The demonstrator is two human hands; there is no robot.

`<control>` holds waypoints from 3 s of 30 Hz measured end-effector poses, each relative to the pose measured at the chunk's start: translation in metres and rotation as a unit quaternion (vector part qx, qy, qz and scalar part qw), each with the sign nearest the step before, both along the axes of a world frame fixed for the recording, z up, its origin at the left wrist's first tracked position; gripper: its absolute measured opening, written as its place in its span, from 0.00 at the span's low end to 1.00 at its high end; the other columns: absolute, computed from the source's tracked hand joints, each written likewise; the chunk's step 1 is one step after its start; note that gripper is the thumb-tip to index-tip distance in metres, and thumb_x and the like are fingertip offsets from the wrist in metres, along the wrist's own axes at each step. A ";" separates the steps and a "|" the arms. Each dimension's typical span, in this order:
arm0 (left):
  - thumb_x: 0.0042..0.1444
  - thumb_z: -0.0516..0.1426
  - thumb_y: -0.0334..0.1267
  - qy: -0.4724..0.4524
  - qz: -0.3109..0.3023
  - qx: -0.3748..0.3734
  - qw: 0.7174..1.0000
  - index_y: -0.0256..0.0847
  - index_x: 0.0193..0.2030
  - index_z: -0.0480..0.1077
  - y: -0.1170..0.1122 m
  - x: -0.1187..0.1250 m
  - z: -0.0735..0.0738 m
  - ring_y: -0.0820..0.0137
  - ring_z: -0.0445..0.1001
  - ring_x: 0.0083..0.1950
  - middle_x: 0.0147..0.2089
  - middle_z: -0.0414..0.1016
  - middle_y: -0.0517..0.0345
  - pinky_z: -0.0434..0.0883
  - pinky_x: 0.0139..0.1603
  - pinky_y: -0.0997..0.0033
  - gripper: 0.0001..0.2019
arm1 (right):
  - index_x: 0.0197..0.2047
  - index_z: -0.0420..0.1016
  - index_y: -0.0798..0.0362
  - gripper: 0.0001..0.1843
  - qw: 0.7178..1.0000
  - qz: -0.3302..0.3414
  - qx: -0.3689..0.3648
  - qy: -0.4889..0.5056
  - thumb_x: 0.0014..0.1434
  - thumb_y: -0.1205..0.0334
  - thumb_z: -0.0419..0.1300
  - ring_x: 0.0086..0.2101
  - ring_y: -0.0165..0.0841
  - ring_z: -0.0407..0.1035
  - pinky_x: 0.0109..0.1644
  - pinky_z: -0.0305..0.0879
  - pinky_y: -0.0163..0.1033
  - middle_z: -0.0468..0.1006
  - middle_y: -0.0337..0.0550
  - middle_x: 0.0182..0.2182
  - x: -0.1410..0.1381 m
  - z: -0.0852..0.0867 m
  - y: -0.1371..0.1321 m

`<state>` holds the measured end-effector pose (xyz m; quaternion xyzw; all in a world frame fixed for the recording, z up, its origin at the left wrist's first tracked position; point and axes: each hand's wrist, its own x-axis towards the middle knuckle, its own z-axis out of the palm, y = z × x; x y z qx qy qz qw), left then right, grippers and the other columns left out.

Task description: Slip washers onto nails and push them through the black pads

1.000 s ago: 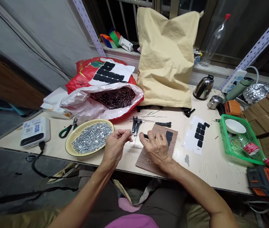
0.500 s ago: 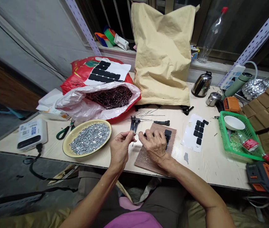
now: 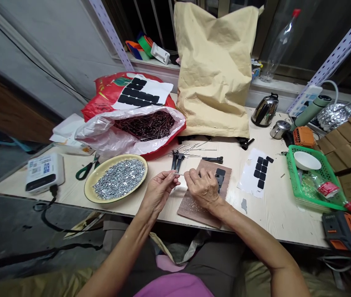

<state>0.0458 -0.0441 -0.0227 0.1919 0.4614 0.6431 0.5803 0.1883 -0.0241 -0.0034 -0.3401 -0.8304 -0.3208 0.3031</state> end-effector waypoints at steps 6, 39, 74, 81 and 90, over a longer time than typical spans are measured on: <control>0.44 0.65 0.45 0.201 0.010 0.046 0.978 0.37 0.35 0.78 -0.009 -0.002 -0.005 0.73 0.75 0.29 0.28 0.78 0.58 0.72 0.35 0.72 0.15 | 0.33 0.72 0.55 0.10 0.999 -0.002 -0.022 -0.027 0.64 0.70 0.53 0.26 0.32 0.53 0.32 0.45 0.40 0.71 0.39 0.25 0.002 0.000 0.000; 0.47 0.63 0.43 0.308 -0.063 0.187 0.931 0.40 0.24 0.72 -0.003 -0.014 -0.009 0.77 0.66 0.21 0.23 0.72 0.62 0.65 0.24 0.76 0.10 | 0.33 0.73 0.53 0.10 0.747 0.120 -0.598 0.264 0.63 0.60 0.54 0.28 0.27 0.66 0.33 0.58 0.32 0.74 0.35 0.27 -0.001 0.003 -0.002; 0.39 0.66 0.49 0.161 -0.071 0.035 0.984 0.36 0.26 0.73 -0.003 -0.007 0.003 0.78 0.65 0.19 0.21 0.72 0.62 0.66 0.22 0.75 0.17 | 0.41 0.71 0.54 0.06 0.939 0.058 -0.331 0.078 0.63 0.64 0.53 0.33 0.30 0.67 0.33 0.63 0.33 0.71 0.45 0.37 -0.005 -0.001 -0.007; 0.38 0.66 0.51 0.127 -0.036 0.011 0.991 0.36 0.27 0.72 0.000 -0.010 -0.005 0.79 0.64 0.19 0.22 0.69 0.63 0.65 0.20 0.77 0.19 | 0.46 0.72 0.47 0.12 0.975 -0.016 -0.218 -0.040 0.64 0.70 0.52 0.28 0.30 0.61 0.30 0.51 0.38 0.72 0.40 0.31 0.004 -0.001 -0.012; 0.40 0.66 0.51 0.143 -0.022 0.019 0.989 0.35 0.28 0.73 -0.005 -0.003 -0.004 0.79 0.65 0.20 0.22 0.71 0.62 0.65 0.21 0.76 0.18 | 0.40 0.73 0.50 0.15 0.986 0.005 -0.164 -0.041 0.68 0.71 0.46 0.28 0.31 0.60 0.32 0.48 0.40 0.77 0.42 0.34 0.007 0.002 -0.004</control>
